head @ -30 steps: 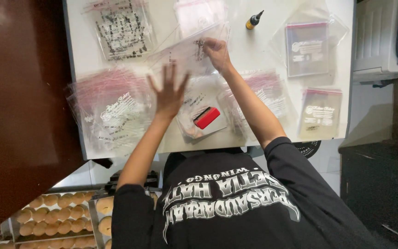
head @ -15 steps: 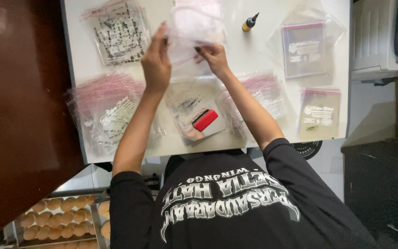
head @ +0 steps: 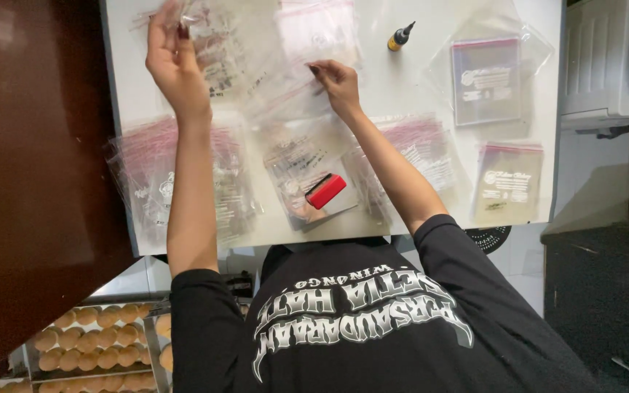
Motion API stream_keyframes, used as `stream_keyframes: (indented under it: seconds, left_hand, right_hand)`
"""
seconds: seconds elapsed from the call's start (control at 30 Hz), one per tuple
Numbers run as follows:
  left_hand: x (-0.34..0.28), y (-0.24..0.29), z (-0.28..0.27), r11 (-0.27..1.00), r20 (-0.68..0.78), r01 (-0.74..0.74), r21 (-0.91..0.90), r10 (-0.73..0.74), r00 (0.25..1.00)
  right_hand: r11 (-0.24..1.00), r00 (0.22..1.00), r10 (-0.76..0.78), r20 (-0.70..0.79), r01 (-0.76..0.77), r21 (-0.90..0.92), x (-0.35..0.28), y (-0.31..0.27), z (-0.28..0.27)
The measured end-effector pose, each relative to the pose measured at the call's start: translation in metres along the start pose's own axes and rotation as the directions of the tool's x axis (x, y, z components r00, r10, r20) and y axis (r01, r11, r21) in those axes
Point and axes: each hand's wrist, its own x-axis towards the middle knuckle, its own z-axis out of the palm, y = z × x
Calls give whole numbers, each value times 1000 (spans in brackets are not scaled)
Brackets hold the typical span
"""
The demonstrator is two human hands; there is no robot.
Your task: Sorting and counting printed plastic bags for bakery packaging on a table.
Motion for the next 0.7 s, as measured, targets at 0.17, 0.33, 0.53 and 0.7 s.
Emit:
stream_keyframes:
  seconds: [0.17,0.33,0.53,0.7]
  left_hand:
    - [-46,2,21,763,-25,618,-191,-633,774]
    - [-163,-116,38,755,-123,650,86,-639,759]
    - [-174,-105,55,588,-81,264,765,-320,944]
    - [-182,-132,55,518,-45,225,825,-337,941]
  right_hand:
    - [990,990,138,-41,-138,3,10,9,-10]
    - [919,935,355,-1,-349,182,14,2,-10]
    - [911,918,396,23,-396,118,13,26,-21]
    - [942,927,316,200,-282,-181,5,-16,-22]
